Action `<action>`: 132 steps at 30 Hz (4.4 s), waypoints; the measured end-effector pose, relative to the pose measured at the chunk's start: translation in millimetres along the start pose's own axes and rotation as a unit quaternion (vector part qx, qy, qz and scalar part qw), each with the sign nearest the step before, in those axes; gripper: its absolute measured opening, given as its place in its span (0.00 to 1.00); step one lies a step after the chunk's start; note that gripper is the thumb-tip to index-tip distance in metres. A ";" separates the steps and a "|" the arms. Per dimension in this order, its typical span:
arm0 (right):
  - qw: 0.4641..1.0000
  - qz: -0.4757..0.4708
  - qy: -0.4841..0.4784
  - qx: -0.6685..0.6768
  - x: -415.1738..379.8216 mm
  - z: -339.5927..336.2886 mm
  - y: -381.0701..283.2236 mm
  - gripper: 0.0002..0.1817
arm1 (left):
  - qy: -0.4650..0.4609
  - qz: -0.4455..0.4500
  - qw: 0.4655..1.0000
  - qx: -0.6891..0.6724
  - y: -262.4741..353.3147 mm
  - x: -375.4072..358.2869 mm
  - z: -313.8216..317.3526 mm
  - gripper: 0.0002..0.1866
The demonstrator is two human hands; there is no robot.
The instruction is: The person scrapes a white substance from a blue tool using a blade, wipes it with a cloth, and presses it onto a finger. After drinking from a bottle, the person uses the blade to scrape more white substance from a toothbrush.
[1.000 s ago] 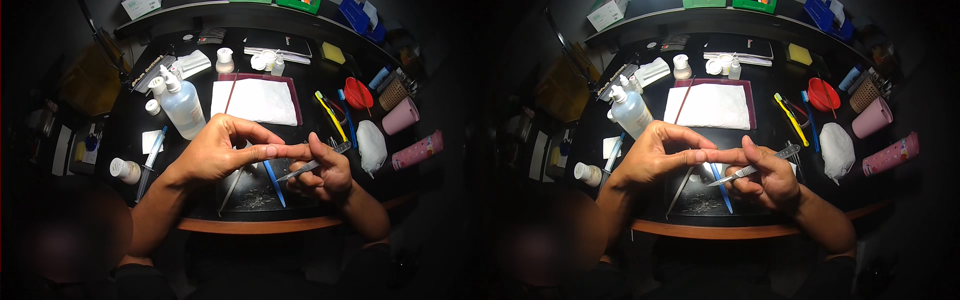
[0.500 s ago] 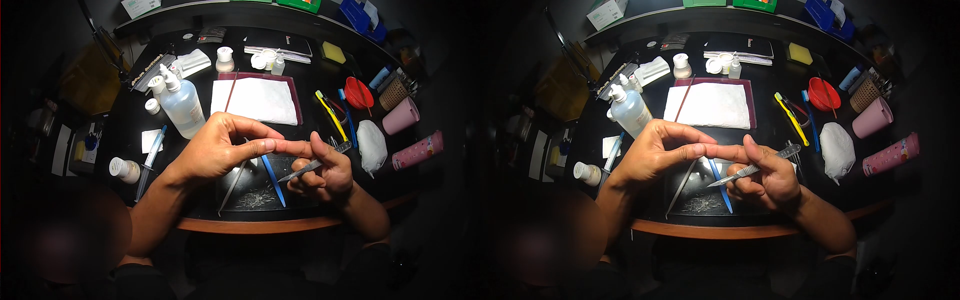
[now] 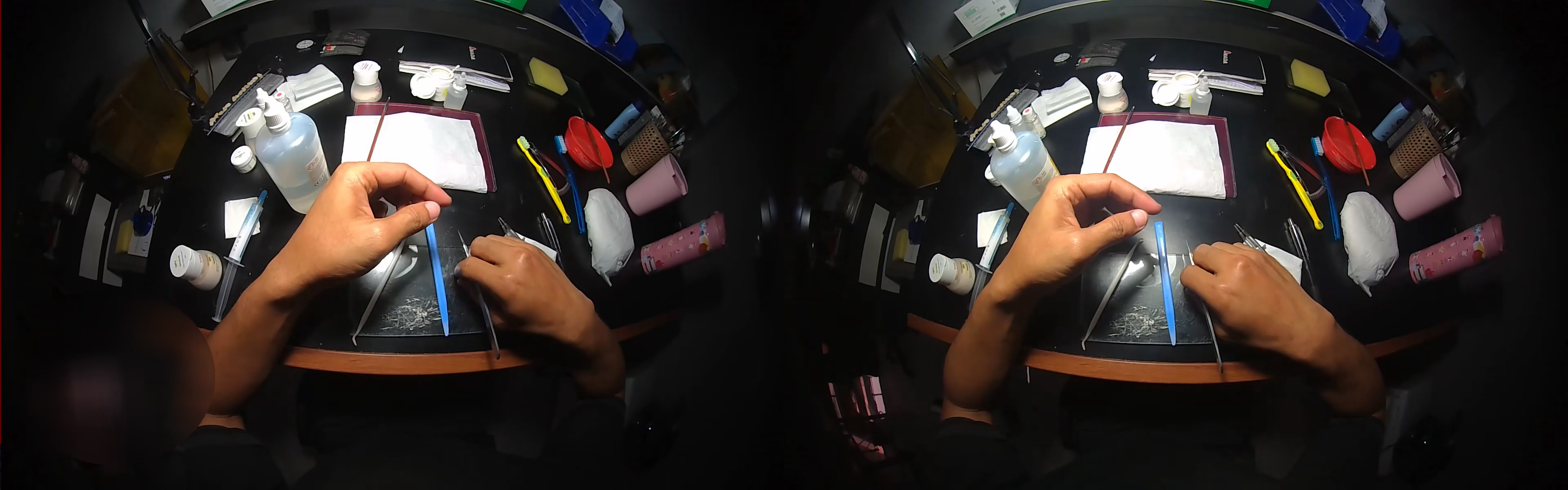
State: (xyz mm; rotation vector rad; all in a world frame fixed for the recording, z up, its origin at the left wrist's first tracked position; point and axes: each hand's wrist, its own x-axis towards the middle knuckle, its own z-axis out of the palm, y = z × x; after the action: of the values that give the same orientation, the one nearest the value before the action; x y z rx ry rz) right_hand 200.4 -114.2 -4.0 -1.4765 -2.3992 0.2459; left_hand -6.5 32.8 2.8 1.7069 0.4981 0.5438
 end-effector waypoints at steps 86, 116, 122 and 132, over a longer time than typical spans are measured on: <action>0.900 -0.013 0.190 0.393 -4.8 13.2 4.4 0.25 | -0.106 0.066 0.950 -0.286 -18.3 -1.3 25.7 0.15; 0.533 0.016 0.090 0.841 -1.1 22.5 11.9 0.33 | -0.083 -0.017 0.954 -0.288 -13.2 -3.7 21.2 0.20; 0.478 0.024 0.088 0.874 3.4 13.9 -1.0 0.41 | -0.086 -0.052 0.919 -0.381 -16.8 -1.2 21.0 0.29; 0.463 0.009 0.086 0.882 2.0 15.0 -1.1 0.46 | -0.094 -0.058 0.914 -0.391 -19.7 -1.4 20.8 0.29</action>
State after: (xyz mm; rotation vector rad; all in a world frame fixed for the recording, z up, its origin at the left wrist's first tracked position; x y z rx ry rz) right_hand 193.4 -112.6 -17.4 -0.2675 -0.6821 1.7081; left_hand 4.2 19.5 -20.3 0.9365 0.1908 0.4072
